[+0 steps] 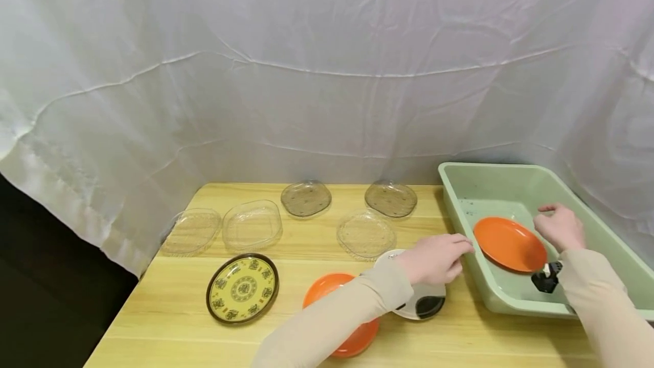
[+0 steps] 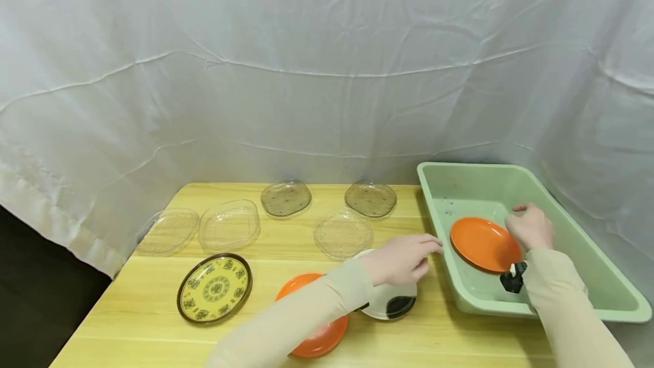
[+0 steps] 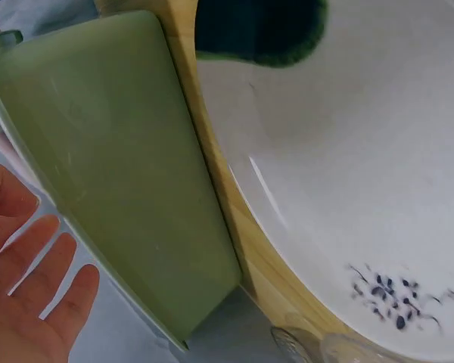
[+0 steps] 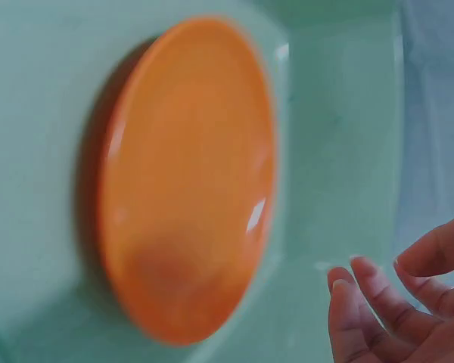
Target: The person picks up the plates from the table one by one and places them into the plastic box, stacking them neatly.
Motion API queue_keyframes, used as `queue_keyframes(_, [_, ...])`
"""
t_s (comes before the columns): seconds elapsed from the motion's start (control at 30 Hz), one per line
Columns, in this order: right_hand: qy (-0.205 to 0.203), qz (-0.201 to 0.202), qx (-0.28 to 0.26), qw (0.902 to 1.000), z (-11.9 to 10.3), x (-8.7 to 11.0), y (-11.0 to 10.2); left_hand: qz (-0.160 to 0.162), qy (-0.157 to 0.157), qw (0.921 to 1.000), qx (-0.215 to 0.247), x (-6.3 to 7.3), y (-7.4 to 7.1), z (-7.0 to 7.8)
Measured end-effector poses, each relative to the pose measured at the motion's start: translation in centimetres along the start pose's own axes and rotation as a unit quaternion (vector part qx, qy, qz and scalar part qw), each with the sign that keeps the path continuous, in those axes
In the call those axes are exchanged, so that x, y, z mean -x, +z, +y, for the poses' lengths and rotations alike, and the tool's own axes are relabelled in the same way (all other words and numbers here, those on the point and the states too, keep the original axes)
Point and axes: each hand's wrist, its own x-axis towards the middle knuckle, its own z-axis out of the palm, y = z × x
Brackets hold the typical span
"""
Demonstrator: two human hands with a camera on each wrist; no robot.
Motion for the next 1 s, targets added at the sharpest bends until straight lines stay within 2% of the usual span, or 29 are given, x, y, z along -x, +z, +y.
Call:
queue_keyframes(0.1, [-0.022,0.002,-0.028,0.9994,-1.9,0.2,-0.2,0.017,-0.028,0.9990,0.030,0.9,-0.2,-1.1])
queue_keyframes(0.23, [-0.053,0.003,-0.095,0.9941,-4.9,0.8,-0.4,0.040,-0.060,0.9954,0.063,2.4,-0.8,-2.9])
queue_keyframes(0.37, [-0.080,0.002,-0.157,0.9843,-8.1,1.8,-0.6,0.045,-0.083,0.9922,0.082,4.1,-1.6,-4.9])
queue_keyframes(0.57, [-0.132,0.002,-0.201,0.9706,-12.7,4.3,-0.4,0.054,-0.120,0.9830,0.128,6.8,-2.4,-7.6])
queue_keyframes(0.7, [-0.177,-0.006,-0.229,0.9573,-15.4,6.1,0.1,0.050,-0.142,0.9799,0.131,8.2,-2.5,-8.7])
queue_keyframes(0.77, [-0.202,-0.012,-0.254,0.9457,-16.6,7.1,0.3,0.046,-0.143,0.9799,0.131,8.9,-2.4,-9.1])
queue_keyframes(0.9, [-0.249,-0.044,-0.354,0.9004,-19.1,9.0,1.2,0.025,-0.154,0.9766,0.149,10.4,-2.3,-9.9])
queue_keyframes(1.0, [-0.263,-0.075,-0.409,0.8704,-20.9,10.4,2.5,-0.002,-0.177,0.9695,0.170,11.9,-2.1,-10.6])
